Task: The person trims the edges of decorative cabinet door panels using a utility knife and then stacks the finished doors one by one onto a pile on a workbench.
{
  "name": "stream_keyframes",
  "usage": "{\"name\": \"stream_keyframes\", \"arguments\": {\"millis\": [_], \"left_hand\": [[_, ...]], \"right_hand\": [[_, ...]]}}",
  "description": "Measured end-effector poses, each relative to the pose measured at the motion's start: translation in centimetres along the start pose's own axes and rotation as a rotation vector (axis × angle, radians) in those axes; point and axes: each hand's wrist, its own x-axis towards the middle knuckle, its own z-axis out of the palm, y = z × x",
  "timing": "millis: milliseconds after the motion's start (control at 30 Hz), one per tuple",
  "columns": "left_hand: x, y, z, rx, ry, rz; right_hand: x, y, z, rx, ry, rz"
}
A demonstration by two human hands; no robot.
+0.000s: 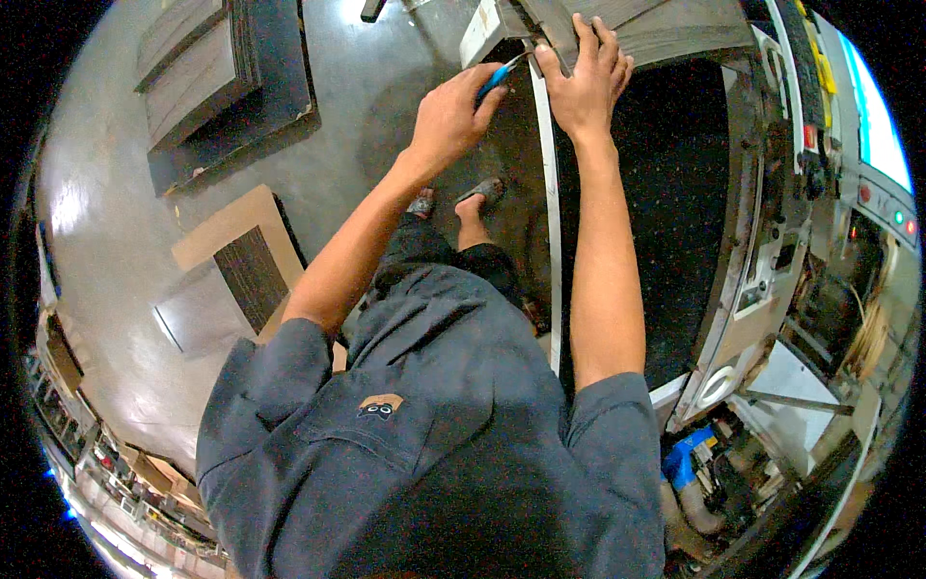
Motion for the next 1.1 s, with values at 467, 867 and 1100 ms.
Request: {"name": "stream_keyframes", "arguments": {"millis": [467,867,1100], "left_hand": [[2.1,-0.9,2.5,-0.087,-0.024,0.064],[2.6,-2.0,3.3,-0.108,-0.055,0.135],[2.4,-2.8,4.7,-0.153,-0.013,0.15]], "right_hand": [[-0.2,-1.3,-0.4,-0.076,-0.002,-0.006],[-0.1,-1.7,-0.3,-0.053,0.03,-0.053],[-0.3,-1.6,-0.5,-0.065,0.009,-0.059]]}}
